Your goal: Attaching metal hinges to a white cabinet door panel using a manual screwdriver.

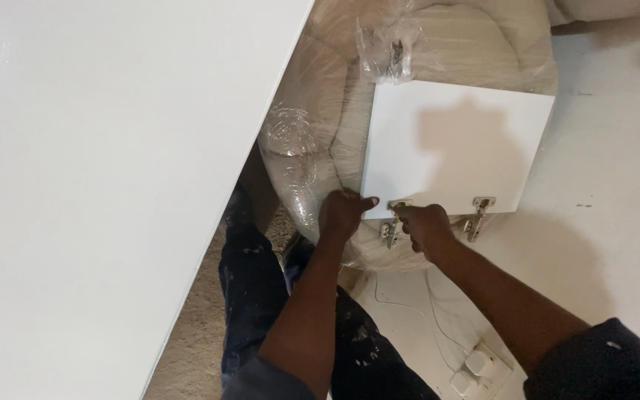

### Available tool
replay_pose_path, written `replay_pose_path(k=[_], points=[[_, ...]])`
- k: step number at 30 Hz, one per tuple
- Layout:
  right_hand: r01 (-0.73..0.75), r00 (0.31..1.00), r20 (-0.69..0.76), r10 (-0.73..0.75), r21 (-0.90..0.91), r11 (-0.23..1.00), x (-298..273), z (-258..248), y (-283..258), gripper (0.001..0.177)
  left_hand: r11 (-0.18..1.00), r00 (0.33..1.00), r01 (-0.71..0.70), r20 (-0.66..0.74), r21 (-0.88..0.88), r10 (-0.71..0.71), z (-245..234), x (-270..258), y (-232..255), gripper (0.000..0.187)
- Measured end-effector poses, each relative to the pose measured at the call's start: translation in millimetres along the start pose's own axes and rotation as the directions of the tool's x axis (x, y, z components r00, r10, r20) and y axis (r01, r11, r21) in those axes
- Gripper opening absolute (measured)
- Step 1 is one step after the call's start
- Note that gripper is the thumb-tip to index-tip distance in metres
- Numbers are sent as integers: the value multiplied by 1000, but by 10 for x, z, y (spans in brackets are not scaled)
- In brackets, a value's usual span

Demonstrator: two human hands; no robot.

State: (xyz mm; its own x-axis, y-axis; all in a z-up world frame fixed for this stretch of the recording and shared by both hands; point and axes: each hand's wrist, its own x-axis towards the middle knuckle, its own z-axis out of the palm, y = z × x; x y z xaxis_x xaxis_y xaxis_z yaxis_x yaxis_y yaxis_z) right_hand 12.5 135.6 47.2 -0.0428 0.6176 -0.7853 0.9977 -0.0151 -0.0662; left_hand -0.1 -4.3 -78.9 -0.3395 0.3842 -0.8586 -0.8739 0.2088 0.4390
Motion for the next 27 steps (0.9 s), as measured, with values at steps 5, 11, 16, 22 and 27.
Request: replay_pose_path(k=[5, 11, 16, 22, 27], points=[[165, 986, 46, -161, -434, 886, -356, -97, -148, 37, 999, 999, -17, 38, -34, 18, -3, 96, -88, 35], [443, 820, 431, -376, -895, -61, -380, -118, -127, 30, 1000, 999, -19, 33, -5, 19, 30, 79, -67, 34], [-14, 998, 55, 16, -41, 999, -208, -91, -92, 28, 998, 999, -23, 30, -55, 25, 5, -35, 3, 35], [25, 984, 176, -28, 19, 1000, -529, -91, -167, 31, 997, 999, 2, 38, -78, 1, -23, 2, -21, 35], [426, 849, 372, -375, -902, 68, -528, -45, -194, 34, 998, 999, -38, 22, -48, 39, -39, -93, 88, 35]])
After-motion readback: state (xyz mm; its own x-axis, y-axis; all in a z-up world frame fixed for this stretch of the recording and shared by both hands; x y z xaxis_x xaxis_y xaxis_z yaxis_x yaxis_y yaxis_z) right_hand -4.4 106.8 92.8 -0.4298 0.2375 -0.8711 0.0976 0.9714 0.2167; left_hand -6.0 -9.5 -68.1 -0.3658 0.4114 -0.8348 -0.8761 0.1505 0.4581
